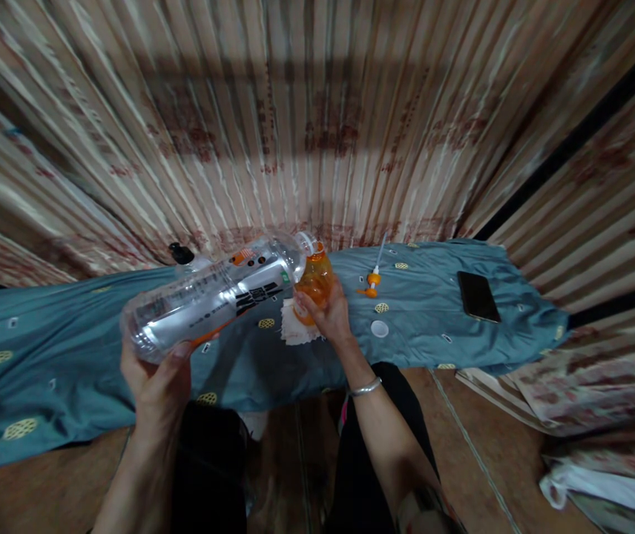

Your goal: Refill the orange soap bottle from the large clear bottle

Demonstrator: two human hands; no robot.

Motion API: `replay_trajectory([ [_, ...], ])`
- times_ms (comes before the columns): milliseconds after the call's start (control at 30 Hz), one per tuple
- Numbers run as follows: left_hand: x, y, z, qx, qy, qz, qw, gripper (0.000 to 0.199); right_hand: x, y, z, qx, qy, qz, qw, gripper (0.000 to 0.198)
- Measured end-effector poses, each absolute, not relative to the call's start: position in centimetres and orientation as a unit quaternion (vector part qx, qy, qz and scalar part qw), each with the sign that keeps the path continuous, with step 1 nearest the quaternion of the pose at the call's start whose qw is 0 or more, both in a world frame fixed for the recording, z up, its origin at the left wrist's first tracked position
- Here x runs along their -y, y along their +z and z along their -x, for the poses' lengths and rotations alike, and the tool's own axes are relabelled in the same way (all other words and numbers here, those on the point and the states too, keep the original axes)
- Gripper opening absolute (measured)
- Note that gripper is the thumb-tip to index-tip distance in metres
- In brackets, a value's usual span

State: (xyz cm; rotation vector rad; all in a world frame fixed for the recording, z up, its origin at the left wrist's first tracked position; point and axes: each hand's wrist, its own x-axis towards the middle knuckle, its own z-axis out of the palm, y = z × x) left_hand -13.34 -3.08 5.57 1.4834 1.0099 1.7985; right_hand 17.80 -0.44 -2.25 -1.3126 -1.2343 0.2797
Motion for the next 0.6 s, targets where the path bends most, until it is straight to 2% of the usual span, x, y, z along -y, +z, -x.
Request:
replay_trajectory([
  [167,3.03,6.38,12.96,-0.337,0.706,-0.542,0.306,0.098,0.47,-2.16,-17.68,0.524,0.128,0.574,0.617,0.081],
  [367,2.96,6.16,13.02,-0.356,0.701,-0.536,0.307,0.106,0.40,-2.12,-17.66,0.519,0.135,0.577,0.616,0.085],
  [600,3.11,6.67,12.75,-0.345,0.707,-0.520,0.333,0.105,0.43,-2.07,-17.72,0.525,0.127,0.576,0.613,0.083],
])
